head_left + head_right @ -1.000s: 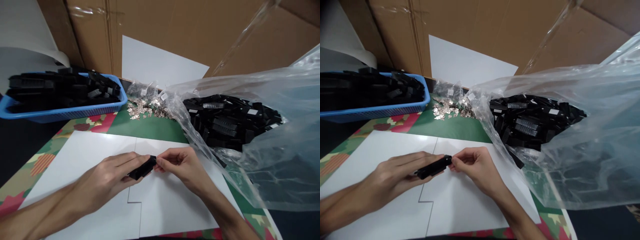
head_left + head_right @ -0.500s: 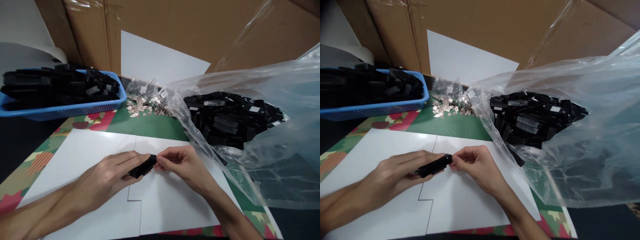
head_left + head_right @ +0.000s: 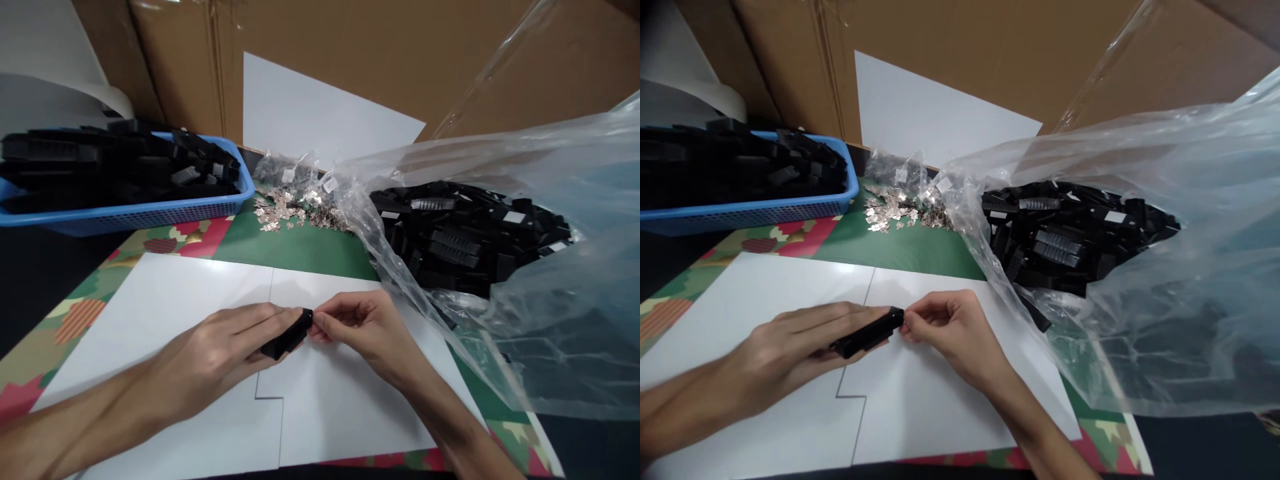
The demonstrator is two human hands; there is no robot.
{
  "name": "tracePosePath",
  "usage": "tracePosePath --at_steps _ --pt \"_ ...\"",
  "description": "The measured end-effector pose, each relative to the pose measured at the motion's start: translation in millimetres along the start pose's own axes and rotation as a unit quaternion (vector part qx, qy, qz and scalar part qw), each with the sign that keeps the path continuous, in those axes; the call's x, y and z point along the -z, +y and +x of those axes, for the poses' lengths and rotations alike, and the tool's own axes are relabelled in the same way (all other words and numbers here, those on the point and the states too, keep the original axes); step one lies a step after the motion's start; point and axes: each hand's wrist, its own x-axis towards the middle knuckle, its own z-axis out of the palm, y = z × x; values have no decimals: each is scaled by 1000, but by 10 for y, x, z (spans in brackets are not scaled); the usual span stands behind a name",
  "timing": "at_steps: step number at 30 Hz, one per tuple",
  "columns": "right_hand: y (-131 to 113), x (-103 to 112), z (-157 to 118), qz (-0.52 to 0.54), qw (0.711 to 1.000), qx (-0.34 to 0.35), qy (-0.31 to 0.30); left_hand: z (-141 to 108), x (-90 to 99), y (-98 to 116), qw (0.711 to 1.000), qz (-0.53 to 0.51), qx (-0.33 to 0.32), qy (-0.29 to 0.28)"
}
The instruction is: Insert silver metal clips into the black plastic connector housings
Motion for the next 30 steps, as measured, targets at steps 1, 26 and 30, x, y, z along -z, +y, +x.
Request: tracePosePath --at_steps 1,26,30 --pt "2 -6 -4 -4 1000 6 5 -11 3 -1 1000 4 -1 -5" --pt "132 -324 -126 -333 840 391 173 477 114 292 809 -368 455 59" --pt "164 -352 -126 -359 835 386 155 423 80 218 806 -366 461 59"
